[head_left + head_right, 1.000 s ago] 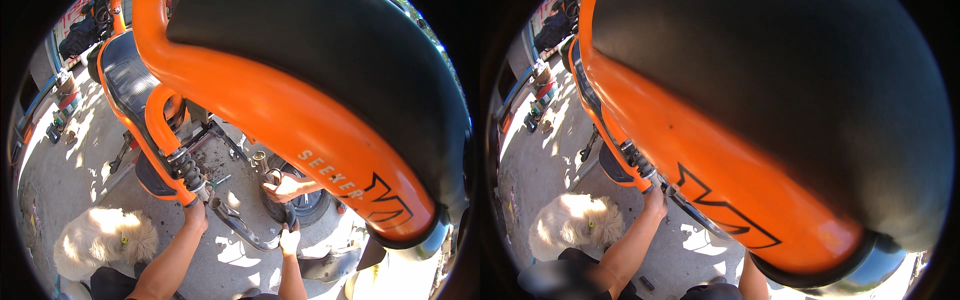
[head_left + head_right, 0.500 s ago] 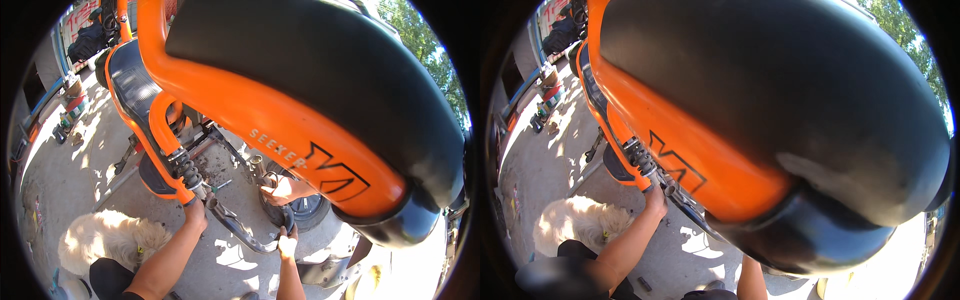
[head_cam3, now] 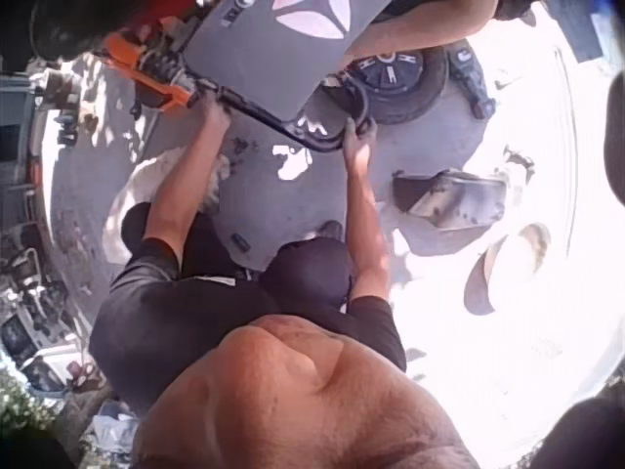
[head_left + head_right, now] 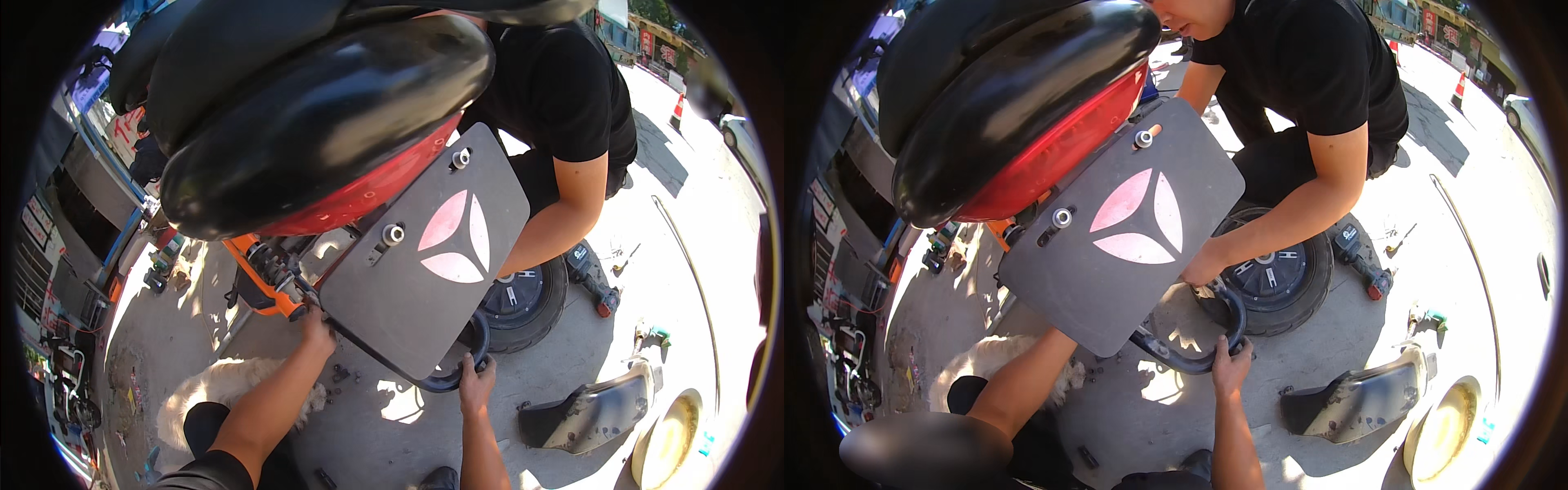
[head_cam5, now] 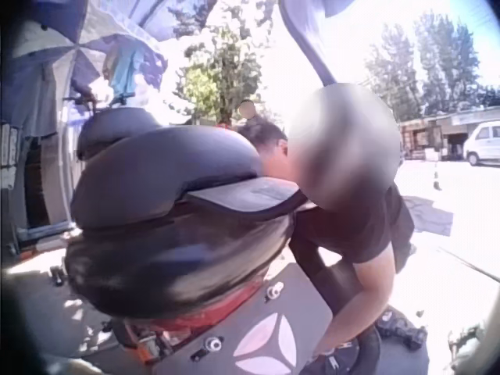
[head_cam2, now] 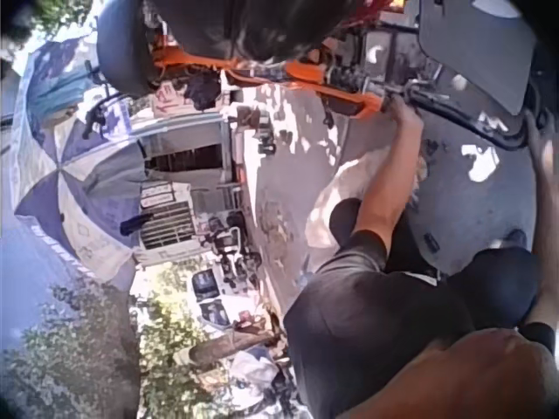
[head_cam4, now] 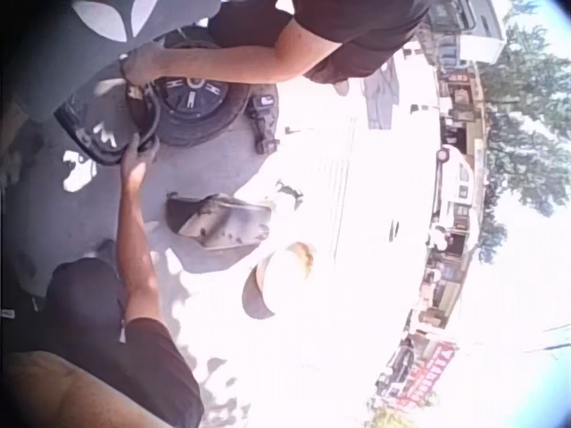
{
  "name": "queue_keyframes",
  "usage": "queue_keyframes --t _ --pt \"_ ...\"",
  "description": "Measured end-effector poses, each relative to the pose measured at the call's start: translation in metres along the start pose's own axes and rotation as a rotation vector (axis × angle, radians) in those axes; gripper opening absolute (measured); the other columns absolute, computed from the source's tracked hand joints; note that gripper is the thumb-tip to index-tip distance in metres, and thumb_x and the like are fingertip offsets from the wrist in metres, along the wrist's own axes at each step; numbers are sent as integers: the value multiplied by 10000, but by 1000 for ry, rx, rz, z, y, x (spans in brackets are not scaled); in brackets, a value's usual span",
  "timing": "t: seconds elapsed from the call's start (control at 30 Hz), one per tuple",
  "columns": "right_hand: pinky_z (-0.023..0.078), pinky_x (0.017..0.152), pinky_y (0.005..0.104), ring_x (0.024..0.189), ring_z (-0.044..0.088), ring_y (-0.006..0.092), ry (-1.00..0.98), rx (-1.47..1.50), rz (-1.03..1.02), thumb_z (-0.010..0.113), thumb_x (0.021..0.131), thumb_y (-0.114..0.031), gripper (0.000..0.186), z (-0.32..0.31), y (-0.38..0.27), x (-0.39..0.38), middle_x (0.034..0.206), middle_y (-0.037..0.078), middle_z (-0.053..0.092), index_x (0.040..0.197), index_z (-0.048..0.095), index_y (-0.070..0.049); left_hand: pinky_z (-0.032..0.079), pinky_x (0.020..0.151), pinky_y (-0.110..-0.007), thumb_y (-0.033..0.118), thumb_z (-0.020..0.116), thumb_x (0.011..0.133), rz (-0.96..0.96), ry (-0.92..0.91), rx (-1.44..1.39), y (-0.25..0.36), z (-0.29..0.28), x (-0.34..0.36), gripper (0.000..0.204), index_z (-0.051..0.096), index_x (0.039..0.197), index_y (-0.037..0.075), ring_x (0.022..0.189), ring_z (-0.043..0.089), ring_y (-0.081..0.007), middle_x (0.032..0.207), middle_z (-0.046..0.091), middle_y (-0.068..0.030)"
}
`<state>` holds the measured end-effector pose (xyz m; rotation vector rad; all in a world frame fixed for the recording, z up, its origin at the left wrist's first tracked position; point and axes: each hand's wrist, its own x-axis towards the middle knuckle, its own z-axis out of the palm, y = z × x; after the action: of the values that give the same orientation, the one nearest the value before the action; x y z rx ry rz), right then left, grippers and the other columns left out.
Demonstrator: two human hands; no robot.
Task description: The person removes a metal frame from an orange scooter, inspects it, and attempts to reattach it. They handle the frame and scooter parts while a small dog is nearby.
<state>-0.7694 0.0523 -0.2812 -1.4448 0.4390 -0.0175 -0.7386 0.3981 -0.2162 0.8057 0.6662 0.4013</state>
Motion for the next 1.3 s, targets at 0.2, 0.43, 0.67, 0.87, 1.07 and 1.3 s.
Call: queue_keyframes --t 0.2,0.43,0.67,0.87,1.07,1.3 --pt "486 625 312 670 615 148 -120 105 175 714 990 -166 196 18 10 -15 802 58 657 1061 612 -14 409 556 -297 434 524 1057 -31 73 128 7 -36 15 251 594 1173 223 746 607 -153 975 673 -3" --pt "529 666 352 733 645 186 -57 111 180 732 985 -198 267 4 -4 -12 911 108 695 1108 627 15 513 681 -357 420 509 1092 73 37 46 5 -27 19 260 544 1228 200 775 657 -201 967 716 -85" --pt "482 616 303 685 596 136 -93 201 122 667 1023 -156 180 13 -3 -20 819 51 615 1051 572 -5 577 758 -394 362 482 1124 81 97 22 -7 -18 8 223 506 1221 163 795 690 -237 965 740 -140" --pt "480 585 304 659 593 129 -78 188 43 687 1004 -202 230 16 -10 -29 777 48 614 966 552 -20 573 758 -386 350 528 1104 90 104 -32 -12 -27 19 223 521 1213 156 804 689 -218 971 726 -119" --pt "488 597 306 665 593 129 -80 191 55 695 996 -218 240 13 4 -27 786 50 622 964 560 -22 570 758 -377 338 574 1084 100 115 -90 -16 -39 29 227 537 1205 149 812 687 -199 978 713 -98" --pt "469 597 310 667 584 132 -56 364 130 680 1007 -236 238 21 14 -10 771 47 611 988 576 -22 545 767 -344 381 636 1047 114 149 -14 -18 -35 33 302 591 1256 168 905 694 -164 1047 688 -45"
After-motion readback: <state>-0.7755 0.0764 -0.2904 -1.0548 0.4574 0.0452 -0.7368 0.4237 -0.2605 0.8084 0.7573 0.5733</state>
